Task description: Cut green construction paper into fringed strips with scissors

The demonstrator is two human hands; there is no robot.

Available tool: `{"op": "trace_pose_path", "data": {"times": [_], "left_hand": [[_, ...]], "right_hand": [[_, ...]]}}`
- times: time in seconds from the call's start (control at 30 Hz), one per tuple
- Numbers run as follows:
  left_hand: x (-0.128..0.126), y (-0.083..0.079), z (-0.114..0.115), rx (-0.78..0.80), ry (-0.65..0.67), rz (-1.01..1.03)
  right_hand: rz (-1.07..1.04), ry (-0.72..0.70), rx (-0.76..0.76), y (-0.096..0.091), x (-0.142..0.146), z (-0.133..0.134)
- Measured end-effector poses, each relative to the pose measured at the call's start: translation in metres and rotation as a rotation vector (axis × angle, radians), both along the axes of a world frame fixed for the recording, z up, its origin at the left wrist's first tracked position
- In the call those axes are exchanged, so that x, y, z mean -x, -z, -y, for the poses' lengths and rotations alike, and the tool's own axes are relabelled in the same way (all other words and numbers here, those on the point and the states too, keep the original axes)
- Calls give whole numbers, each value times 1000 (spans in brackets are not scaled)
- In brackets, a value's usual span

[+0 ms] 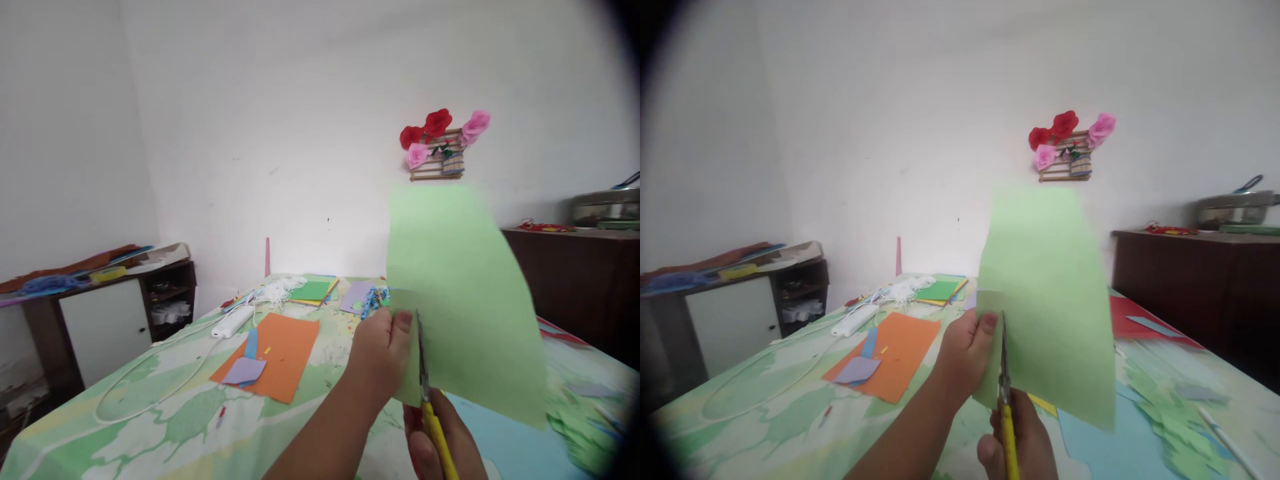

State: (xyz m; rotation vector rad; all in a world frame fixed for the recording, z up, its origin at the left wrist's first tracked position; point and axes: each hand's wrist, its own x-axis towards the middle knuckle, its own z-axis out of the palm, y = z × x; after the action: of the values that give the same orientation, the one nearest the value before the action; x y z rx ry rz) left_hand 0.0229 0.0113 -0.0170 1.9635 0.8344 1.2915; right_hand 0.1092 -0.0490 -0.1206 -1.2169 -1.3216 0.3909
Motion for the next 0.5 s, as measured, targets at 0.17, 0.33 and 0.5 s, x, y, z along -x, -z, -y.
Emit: {"op": "trace_pose_path", "data": {"times": [0.17, 0.33, 0.5], "left_hand": [[-1, -1, 7, -17, 4, -43], [-2, 0, 10, -13, -14, -66], [-5, 1, 14, -13, 1, -85]], "right_hand": [[-54, 9, 25, -4, 1, 3], [-33, -6, 7, -3, 0, 2], [38, 15, -29, -1, -9, -2]]}}
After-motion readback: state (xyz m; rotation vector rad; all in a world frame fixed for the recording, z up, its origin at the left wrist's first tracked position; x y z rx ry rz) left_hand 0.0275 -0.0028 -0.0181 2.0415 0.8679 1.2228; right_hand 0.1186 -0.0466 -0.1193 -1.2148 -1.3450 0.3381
